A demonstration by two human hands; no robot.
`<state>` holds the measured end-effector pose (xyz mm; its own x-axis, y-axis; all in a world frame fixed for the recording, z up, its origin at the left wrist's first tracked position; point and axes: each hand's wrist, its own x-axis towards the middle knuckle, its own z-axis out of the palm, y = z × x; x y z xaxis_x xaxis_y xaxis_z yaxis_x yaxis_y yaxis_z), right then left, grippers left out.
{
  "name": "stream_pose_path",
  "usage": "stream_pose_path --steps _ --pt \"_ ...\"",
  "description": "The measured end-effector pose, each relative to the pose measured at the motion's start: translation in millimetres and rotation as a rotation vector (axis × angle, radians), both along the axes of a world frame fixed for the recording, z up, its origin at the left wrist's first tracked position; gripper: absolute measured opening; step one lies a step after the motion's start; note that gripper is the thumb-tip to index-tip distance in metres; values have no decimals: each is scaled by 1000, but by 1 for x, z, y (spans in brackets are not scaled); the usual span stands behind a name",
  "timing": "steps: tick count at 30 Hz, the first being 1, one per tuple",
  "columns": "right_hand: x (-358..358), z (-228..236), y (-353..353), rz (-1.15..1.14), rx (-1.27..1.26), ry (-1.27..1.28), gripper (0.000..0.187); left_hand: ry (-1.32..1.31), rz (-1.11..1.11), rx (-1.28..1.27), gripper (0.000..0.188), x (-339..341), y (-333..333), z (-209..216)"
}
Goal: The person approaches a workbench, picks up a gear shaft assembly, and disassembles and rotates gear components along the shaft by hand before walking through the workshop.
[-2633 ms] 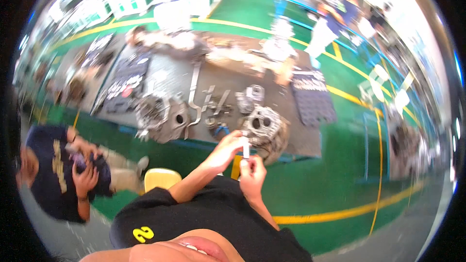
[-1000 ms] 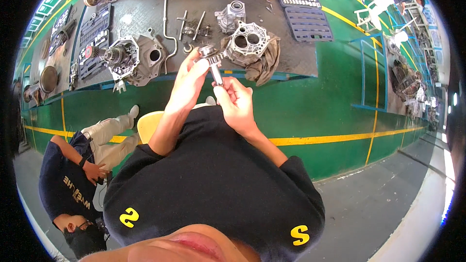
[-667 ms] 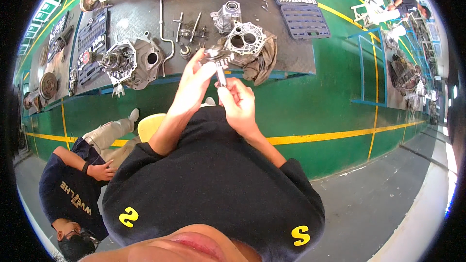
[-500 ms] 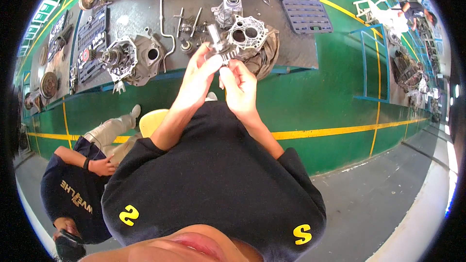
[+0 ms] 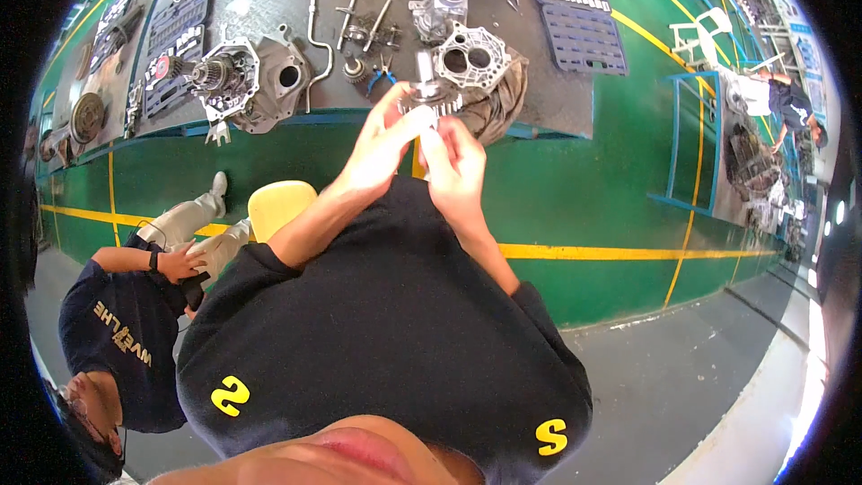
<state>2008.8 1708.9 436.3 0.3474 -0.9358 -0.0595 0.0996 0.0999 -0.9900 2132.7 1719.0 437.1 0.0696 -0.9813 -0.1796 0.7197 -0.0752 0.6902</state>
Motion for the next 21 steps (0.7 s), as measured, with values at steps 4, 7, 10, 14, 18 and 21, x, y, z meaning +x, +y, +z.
stream_pose_path --steps 4,7,10,14,18,21 --pt "-2 10 16 -28 39 75 11 -46 39 -43 25 9 -7 2" --pt "-7 -1 12 -64 20 24 12 4 26 -1 25 -4 -11 2" --pt "3 23 -2 -76 29 36 15 3 -15 -61 23 -8 -14 1" --pt "-18 2 14 -117 52 84 16 9 49 -87 28 -13 -23 -15" --pt "-4 4 -2 -146 41 -109 14 60 -113 -62 32 -14 -16 -31" --pt "-18 -7 20 -186 77 54 15 33 -15 -118 30 -13 -20 -25"
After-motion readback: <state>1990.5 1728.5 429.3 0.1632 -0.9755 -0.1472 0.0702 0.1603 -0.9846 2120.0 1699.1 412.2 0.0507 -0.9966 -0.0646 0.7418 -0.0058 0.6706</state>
